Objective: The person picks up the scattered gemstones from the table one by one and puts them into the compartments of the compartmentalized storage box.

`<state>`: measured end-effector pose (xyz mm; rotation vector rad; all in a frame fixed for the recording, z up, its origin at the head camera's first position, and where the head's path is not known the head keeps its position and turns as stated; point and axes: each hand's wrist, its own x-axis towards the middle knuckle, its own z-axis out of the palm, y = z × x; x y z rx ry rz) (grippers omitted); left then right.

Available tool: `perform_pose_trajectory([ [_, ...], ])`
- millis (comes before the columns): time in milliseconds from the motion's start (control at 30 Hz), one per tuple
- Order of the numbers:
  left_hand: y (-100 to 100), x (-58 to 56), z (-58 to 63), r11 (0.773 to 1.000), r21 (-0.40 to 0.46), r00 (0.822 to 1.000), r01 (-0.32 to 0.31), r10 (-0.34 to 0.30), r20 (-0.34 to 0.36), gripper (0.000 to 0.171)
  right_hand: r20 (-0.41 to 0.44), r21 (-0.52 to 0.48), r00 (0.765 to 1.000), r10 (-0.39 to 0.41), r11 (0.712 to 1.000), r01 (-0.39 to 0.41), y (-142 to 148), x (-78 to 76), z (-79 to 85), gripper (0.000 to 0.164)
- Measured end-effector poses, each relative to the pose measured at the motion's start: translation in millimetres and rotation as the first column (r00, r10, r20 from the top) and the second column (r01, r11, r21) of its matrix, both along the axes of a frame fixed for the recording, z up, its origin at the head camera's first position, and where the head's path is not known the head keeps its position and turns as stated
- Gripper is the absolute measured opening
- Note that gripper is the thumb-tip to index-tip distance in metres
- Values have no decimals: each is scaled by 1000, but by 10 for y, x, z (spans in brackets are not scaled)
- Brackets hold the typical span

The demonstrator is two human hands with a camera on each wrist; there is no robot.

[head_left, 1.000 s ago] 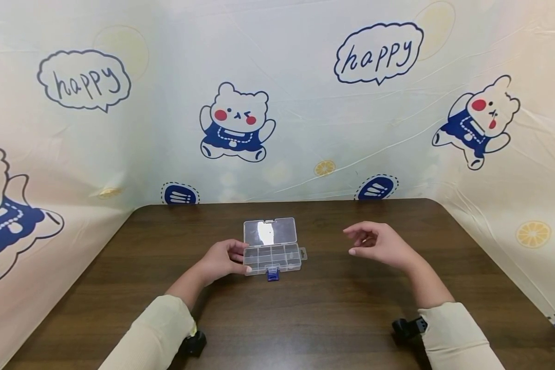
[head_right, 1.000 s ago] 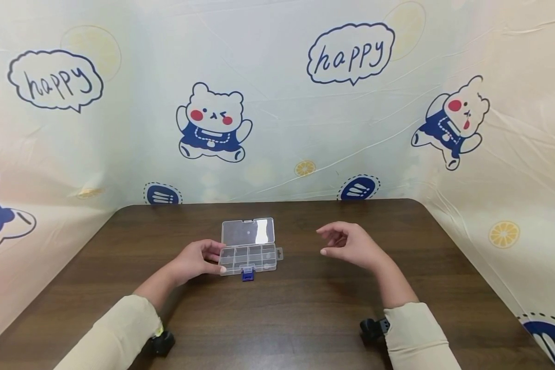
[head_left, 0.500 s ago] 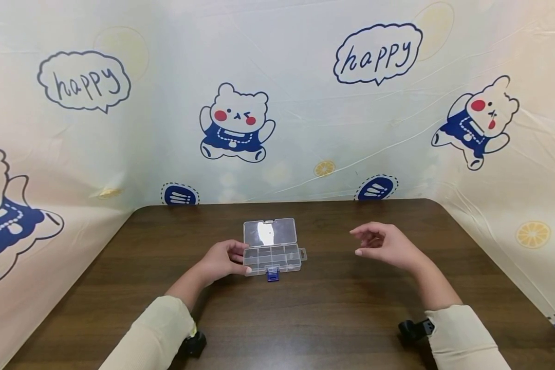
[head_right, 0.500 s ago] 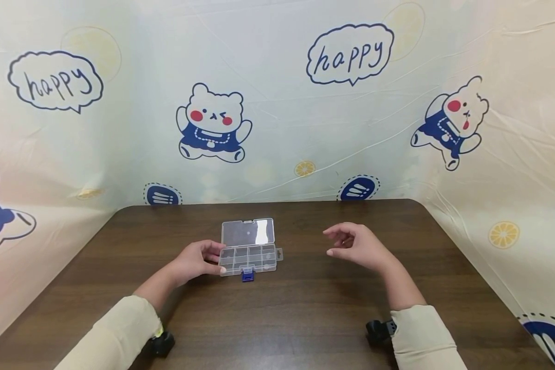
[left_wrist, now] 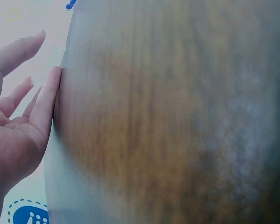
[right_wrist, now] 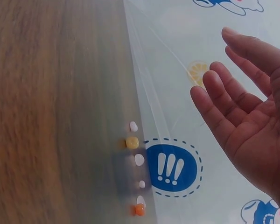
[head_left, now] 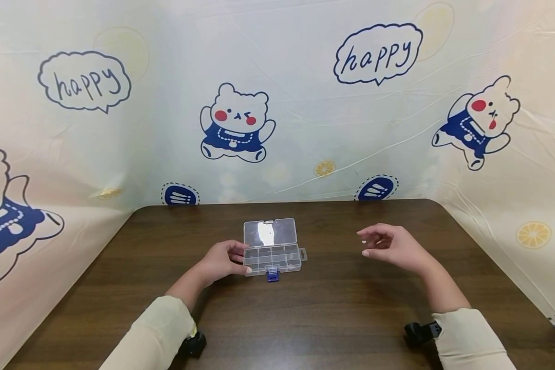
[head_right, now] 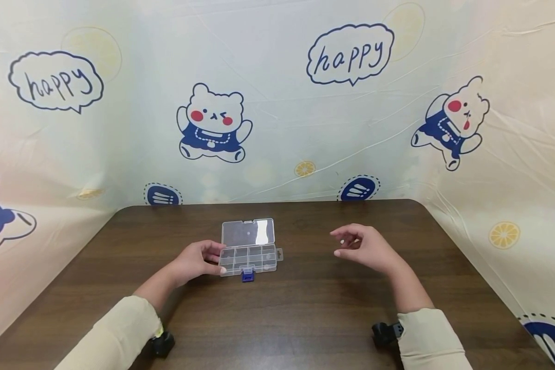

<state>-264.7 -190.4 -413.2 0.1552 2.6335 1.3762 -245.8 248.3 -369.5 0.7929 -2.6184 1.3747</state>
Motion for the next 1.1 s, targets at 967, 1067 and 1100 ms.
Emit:
perform_pose_trajectory([
  [967, -4, 9, 9, 1000, 29, 1000, 9, -9, 4, 62, -12, 90, 995, -103, 991, 104, 314, 55, -49, 37],
  [1067, -1, 11, 14, 1000, 27, 1000, 10, -11, 6, 63, 0, 98, 994, -110, 989, 110, 355, 55, -59, 37],
  [1100, 1, 13, 16, 1000, 26, 1000, 10, -10, 6, 63, 1, 98, 994, -111, 989, 110, 369, 59, -62, 37],
])
